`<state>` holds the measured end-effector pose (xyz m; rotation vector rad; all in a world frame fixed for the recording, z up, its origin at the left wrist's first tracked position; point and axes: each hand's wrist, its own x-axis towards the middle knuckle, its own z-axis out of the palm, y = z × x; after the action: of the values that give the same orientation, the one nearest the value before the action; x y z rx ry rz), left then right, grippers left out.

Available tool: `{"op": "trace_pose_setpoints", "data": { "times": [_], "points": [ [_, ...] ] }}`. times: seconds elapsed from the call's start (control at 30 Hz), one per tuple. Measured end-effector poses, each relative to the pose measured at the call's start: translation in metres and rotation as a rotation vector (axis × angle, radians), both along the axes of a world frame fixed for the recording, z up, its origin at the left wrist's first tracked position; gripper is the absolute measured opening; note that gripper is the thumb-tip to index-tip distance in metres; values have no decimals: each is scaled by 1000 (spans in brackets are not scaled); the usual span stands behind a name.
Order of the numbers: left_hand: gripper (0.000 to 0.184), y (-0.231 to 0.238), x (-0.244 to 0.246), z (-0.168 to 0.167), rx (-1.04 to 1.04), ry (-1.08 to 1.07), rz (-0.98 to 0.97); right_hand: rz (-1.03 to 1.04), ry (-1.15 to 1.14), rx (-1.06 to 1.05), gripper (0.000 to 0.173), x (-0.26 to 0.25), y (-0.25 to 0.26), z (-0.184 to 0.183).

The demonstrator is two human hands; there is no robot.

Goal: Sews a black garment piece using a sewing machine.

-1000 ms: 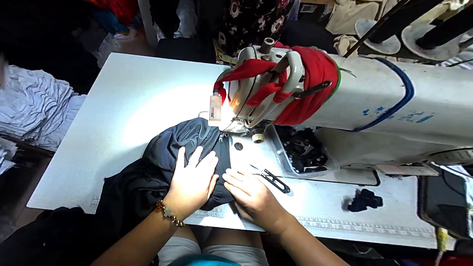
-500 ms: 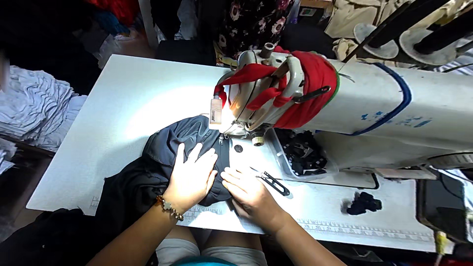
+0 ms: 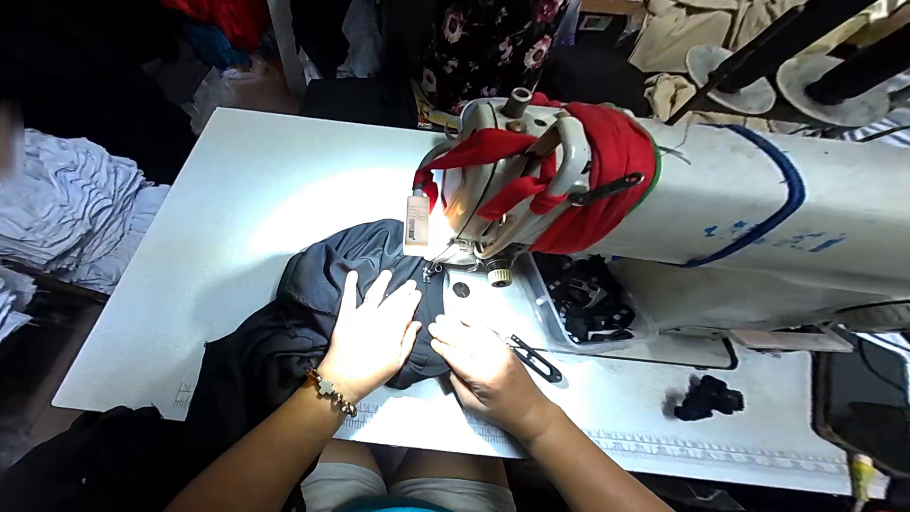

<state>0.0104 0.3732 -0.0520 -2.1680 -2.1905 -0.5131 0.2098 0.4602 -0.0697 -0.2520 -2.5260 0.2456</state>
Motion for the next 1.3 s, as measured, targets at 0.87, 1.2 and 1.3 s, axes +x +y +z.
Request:
{"op": "trace_pose_setpoints", "data": {
  "times": [0.87, 1.2, 1.3],
  "points": [
    [45, 19, -12, 5, -73, -40, -9, -52, -4, -81, 31, -9, 10, 1],
    [44, 28, -21, 3, -62, -51, -44, -93, 3, -58, 30, -16, 8, 1],
    [44, 30, -23, 4, -83, -49, -42, -102, -27, -40, 31, -17, 8, 0]
  ]
}}
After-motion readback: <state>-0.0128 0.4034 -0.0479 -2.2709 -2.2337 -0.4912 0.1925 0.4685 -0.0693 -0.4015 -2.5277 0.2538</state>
